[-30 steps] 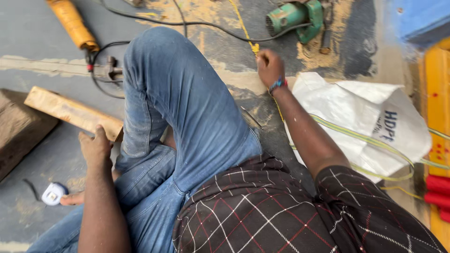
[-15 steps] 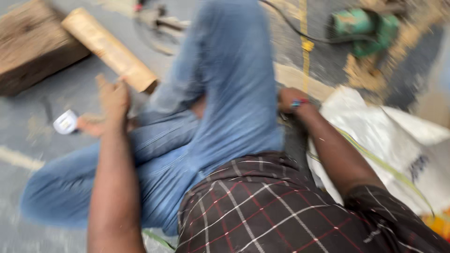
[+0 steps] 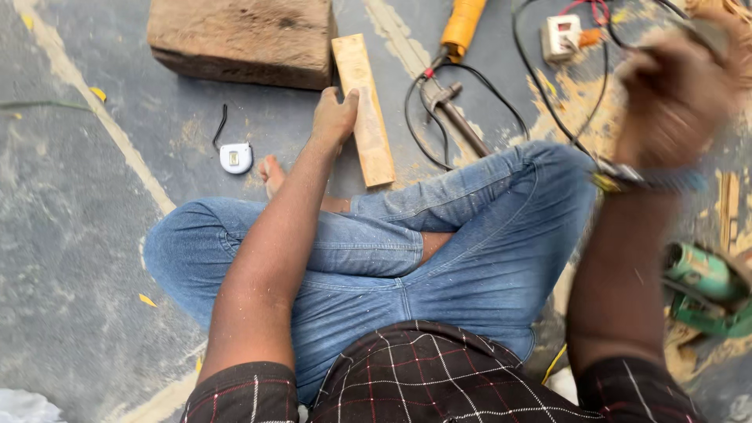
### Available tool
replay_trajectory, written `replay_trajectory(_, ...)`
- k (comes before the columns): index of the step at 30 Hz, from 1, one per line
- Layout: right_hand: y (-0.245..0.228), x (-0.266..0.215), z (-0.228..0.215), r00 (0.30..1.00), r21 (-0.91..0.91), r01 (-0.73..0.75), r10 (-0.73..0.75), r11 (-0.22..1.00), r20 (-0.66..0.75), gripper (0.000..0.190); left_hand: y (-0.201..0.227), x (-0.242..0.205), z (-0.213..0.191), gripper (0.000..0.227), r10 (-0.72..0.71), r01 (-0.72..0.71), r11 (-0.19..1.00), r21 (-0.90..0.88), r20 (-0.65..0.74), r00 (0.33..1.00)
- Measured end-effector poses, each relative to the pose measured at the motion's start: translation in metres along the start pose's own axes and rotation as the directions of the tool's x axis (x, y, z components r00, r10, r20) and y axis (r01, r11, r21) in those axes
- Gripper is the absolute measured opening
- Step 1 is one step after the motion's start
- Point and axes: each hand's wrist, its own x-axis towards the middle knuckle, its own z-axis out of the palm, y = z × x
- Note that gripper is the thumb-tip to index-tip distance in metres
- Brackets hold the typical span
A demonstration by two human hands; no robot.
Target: The person assembles a small wooden rectangular frame by hand, fitting the pieces together and turning the object over. They then use a pen to mark lines on the wood surfaces.
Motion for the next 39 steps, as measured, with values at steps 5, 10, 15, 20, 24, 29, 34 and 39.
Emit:
replay_trajectory(5, 0.171, 0.055, 0.146, 0.904, 0.258, -0.322, 0.215, 0.911, 0.369, 0.015, 0.003, 0.001, 0.005, 0.053, 0.005, 0.009, 0.94, -0.342, 0.04, 0.999)
replay_trajectory(10, 0.268, 0.008, 0.162, 0.696, -0.064, -0.68, 0.671, 0.73, 0.256, 0.034, 0.002, 0.018, 0.022, 0.047, -0.037, 0.052, 0.945, -0.324, 0.055, 0.998)
replay_trajectory(15, 0.271, 0.014, 0.157, 0.511, 0.11, -0.858, 0.815, 0.501, 0.274, 0.024, 0.0, 0.031, 0.034, 0.046, 0.083, -0.092, 0.954, -0.287, -0.043, 0.996)
replay_trajectory(20, 0.266, 0.015, 0.161, 0.537, 0.174, -0.844, 0.808, 0.508, 0.244, 0.015, -0.006, 0.027, 0.037, 0.045, 0.081, -0.095, 0.974, -0.207, -0.074, 0.994)
replay_trajectory(24, 0.258, 0.009, 0.165, 0.585, 0.18, -0.811, 0.763, 0.557, 0.274, 0.013, -0.001, 0.024, 0.037, 0.047, -0.036, 0.036, 0.984, -0.177, 0.002, 0.999)
replay_trajectory(29, 0.246, 0.003, 0.177, 0.637, 0.012, -0.761, 0.745, 0.648, 0.196, 0.017, 0.006, 0.016, 0.031, 0.049, -0.014, 0.017, 0.988, -0.154, 0.024, 1.0)
replay_trajectory(34, 0.256, 0.021, 0.188, 0.619, 0.062, -0.785, 0.78, 0.616, 0.087, 0.011, 0.007, 0.017, 0.03, 0.049, -0.048, 0.054, 0.989, -0.14, 0.048, 0.998)
replay_trajectory(39, 0.279, 0.027, 0.196, 0.641, 0.122, -0.767, 0.747, 0.63, 0.178, 0.009, 0.005, 0.017, 0.027, 0.049, 0.033, -0.034, 0.99, -0.135, -0.012, 0.999)
